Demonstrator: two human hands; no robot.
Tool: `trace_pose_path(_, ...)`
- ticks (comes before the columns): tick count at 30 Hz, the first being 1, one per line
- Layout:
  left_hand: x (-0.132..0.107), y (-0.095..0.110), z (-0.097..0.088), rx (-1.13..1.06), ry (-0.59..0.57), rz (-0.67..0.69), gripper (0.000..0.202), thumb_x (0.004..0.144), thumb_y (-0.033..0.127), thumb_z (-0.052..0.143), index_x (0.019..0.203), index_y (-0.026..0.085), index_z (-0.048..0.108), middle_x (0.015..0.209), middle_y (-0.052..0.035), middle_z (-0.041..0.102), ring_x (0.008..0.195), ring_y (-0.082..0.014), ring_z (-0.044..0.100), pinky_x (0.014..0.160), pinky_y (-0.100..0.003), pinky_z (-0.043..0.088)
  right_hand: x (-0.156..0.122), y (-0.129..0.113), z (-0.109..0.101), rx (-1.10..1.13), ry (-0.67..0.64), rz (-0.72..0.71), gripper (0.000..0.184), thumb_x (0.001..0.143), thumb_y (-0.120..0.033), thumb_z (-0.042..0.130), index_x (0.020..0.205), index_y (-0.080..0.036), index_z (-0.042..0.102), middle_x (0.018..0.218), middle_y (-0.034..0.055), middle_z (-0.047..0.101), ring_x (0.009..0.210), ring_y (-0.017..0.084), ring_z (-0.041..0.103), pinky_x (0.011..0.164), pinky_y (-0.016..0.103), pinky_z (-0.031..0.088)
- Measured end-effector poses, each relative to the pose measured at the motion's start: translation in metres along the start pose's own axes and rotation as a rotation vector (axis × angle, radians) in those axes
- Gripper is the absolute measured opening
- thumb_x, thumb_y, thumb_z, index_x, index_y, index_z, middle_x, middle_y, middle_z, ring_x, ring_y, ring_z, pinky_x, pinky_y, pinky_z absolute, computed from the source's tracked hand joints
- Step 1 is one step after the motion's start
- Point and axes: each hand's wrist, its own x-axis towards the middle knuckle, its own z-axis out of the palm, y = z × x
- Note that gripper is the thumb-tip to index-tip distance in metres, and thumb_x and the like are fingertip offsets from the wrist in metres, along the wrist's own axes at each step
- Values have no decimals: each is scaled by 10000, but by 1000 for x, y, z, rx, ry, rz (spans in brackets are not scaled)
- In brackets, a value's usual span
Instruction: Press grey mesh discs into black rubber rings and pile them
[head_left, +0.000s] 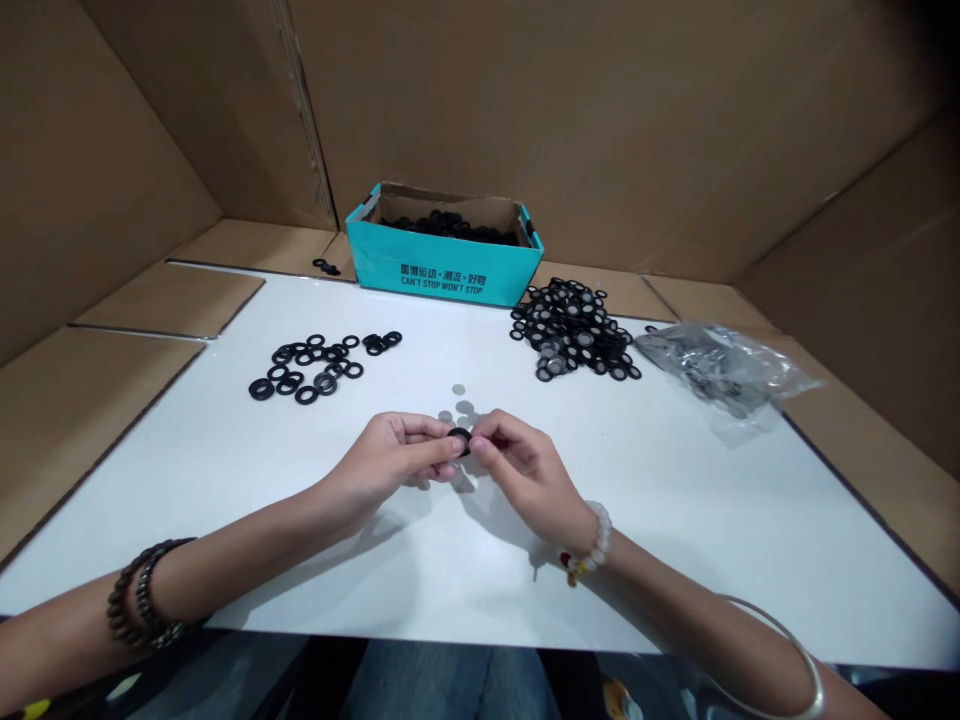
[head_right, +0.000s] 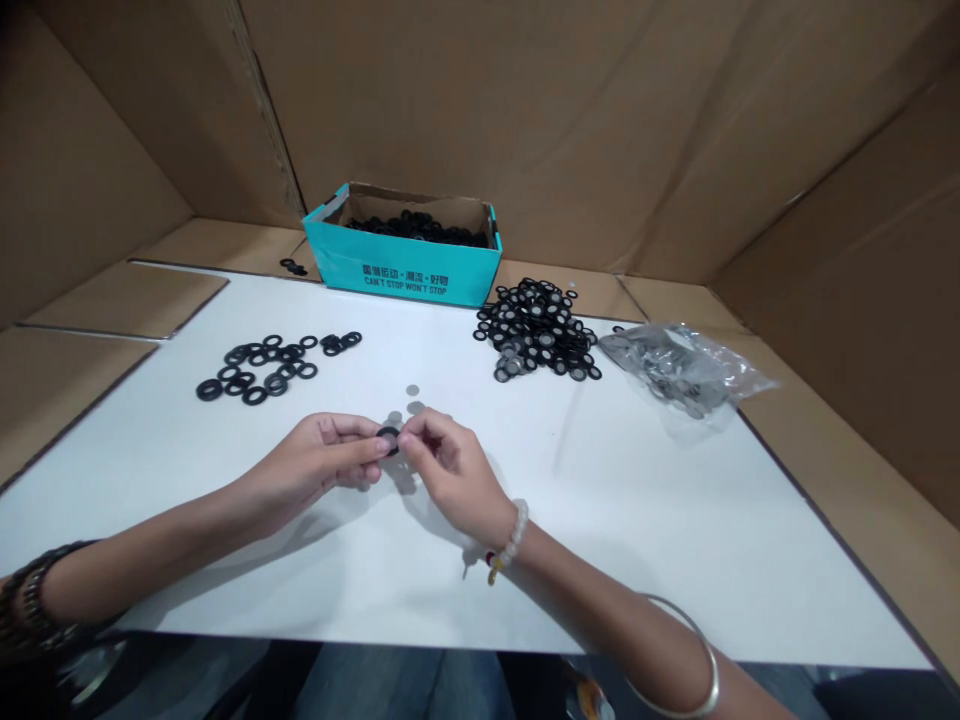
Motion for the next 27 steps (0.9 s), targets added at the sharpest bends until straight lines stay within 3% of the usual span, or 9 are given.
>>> trace_pose_path(3, 0, -1, 0, 87, 44, 35, 161, 665, 287, 736, 709, 141, 683, 558, -2, 629, 547, -107, 561, 559, -220, 385, -3, -2, 1, -280, 26, -176, 159, 883, -227, 469, 734, -184, 506, 645, -8, 501, 604, 117, 435, 579, 266, 354)
trace_pose_path(6, 1, -2, -1, 131, 44, 79, 135, 665, 262, 727, 702, 140, 681, 559, -1, 630, 548, -111, 562, 562, -224, 397, -4, -1, 1, -338, 8, -185, 157, 874, -197, 467, 723, -178, 504, 636, -7, 498, 595, 116, 435, 577, 266, 352)
trace_pose_path(11, 4, -3, -3, 56, -11, 29, 188, 676, 307, 739, 748, 144, 680, 600, -4, 648, 576, -102, 579, 589, -217, 409, 0, 3, -1, 46, -35, 83, 254, 874, -365, 507, 705, -176, 492, 611, -34, 442, 559, 96, 389, 534, 244, 316)
trace_pose_path(15, 5, 0, -4, -85, -48, 25, 351, 662, 279, 766, 981, 181, 659, 741, -7, 678, 620, -92, 596, 621, -218, 422, 4, 4, -3, 323, -10, 228, 319, 814, -458, 586, 704, -176, 487, 579, -53, 428, 532, 82, 357, 528, 238, 289)
trace_pose_path(17, 5, 0, -5, -81, -57, 41, 383, 662, 270, 769, 1013, 176, 647, 754, -14, 678, 616, -91, 593, 603, -213, 416, 4, 4, -2, 413, -9, 279, 331, 777, -464, 631, 701, -174, 489, 577, -54, 437, 534, 80, 361, 539, 239, 293)
trace_pose_path(27, 4, 1, -4, 23, -39, 90, 366, 681, 287, 743, 1023, 185, 659, 760, -19, 675, 629, -107, 605, 617, -228, 449, 4, 4, 1, 527, -41, 332, 330, 747, -441, 668, 673, -180, 481, 567, -57, 423, 533, 84, 355, 547, 247, 291)
